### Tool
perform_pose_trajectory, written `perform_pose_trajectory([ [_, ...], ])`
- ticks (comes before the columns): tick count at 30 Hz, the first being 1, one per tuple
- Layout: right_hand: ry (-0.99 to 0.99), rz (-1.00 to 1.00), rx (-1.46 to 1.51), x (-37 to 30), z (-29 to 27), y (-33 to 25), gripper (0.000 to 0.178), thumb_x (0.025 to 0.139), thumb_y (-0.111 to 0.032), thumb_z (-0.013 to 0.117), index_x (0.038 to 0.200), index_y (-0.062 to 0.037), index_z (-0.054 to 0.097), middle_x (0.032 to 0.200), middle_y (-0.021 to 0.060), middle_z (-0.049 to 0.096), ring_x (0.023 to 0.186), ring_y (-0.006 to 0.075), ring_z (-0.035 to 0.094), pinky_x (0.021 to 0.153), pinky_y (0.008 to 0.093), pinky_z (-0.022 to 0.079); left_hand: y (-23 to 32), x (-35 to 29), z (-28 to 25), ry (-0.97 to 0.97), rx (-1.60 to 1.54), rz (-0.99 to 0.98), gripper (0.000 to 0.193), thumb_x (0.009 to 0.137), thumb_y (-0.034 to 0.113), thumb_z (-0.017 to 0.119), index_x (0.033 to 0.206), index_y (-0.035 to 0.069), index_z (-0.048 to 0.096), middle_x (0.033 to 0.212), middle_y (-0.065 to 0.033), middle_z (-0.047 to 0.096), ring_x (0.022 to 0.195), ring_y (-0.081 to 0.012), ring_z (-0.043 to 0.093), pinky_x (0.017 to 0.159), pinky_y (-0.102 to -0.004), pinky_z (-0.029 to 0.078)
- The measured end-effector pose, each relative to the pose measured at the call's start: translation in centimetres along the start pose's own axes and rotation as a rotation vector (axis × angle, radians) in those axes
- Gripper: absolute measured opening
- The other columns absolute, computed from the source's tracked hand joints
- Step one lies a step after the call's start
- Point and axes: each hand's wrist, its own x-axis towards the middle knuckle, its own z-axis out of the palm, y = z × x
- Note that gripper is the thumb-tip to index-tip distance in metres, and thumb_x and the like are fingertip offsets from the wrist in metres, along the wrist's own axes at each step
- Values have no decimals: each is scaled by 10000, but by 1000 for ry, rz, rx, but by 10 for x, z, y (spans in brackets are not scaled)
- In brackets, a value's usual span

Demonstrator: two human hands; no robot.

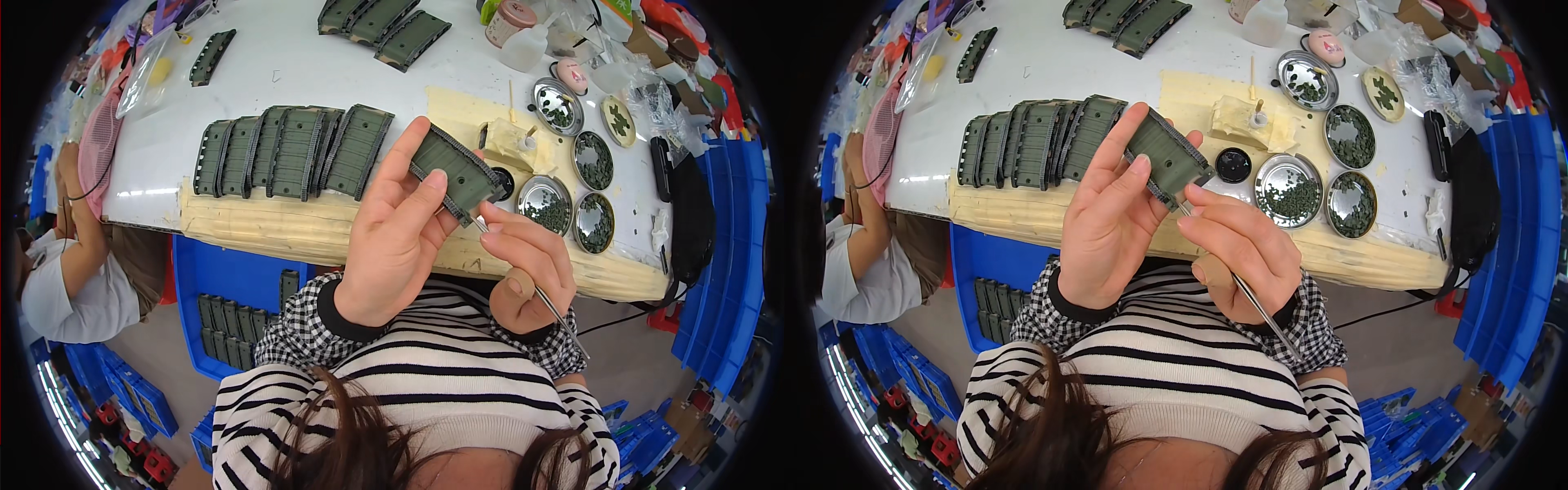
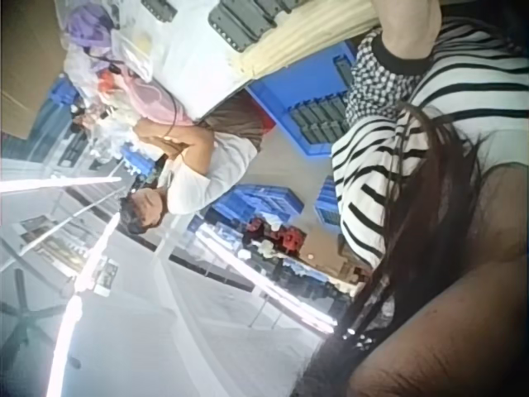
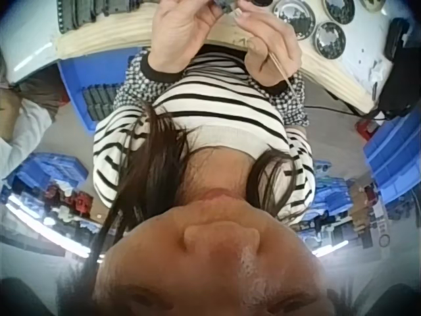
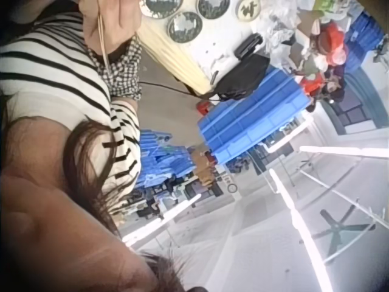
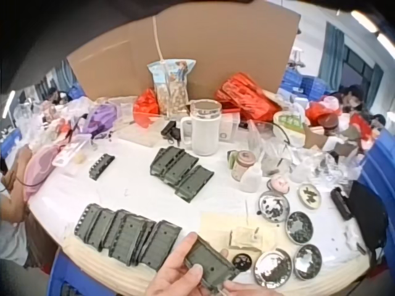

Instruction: Applying adhesive and assembling plastic toy tank components at a factory workbench.

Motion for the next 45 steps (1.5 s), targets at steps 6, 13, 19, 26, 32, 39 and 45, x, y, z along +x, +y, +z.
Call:
perform_pose_trajectory([
  [6,176,58,282,-8,3,5,354,981,-282,521,1132,25,613,1080,198,630,1036,330,648,872,373,534,3,1,2,-24,0,-5,486,1015,73,381,1478,17,245,1340,-149,469,1320,-328,436,1036,-389,454],
  [13,359,158,308,-4,-2,13,340,1023,-266,438,1163,30,526,1077,195,663,999,258,652,905,345,489,18,4,-6,-185,87,-69,474,1025,108,373,1476,15,261,1388,-146,453,1304,-327,456,1034,-389,464],
  [19,186,237,438,11,0,6,246,892,81,481,1125,30,544,1143,204,651,1095,246,623,966,328,452,32,5,-9,-210,196,-164,456,1031,148,383,1453,-9,308,1370,-150,487,1243,-230,523,1028,-363,467],
  [26,126,158,312,13,1,6,263,820,108,577,1053,-15,574,1122,194,663,1092,255,633,925,337,478,48,12,-18,-290,290,-242,440,1032,174,399,1425,-19,359,1343,-128,510,1194,-182,556,1004,-332,482],
  [32,18,-46,139,30,-8,12,320,704,101,719,939,-69,585,1081,121,684,1018,263,660,853,338,510,51,9,-21,-327,434,-338,474,1041,249,382,1428,-21,343,1306,-141,529,1153,-211,587,952,-340,525],
  [39,132,240,386,31,-6,5,272,757,65,739,928,-41,556,1006,134,688,956,196,674,819,288,518,54,-6,-24,-453,446,-533,562,1045,413,289,1463,37,280,1149,-212,609,987,-274,669,864,-328,551],
  [45,163,332,465,25,2,3,266,770,82,728,927,-15,537,967,142,683,957,182,674,843,282,517,51,-5,-27,-412,658,-462,557,1044,418,274,1412,4,328,896,-209,676,802,-246,700,691,-285,572],
])
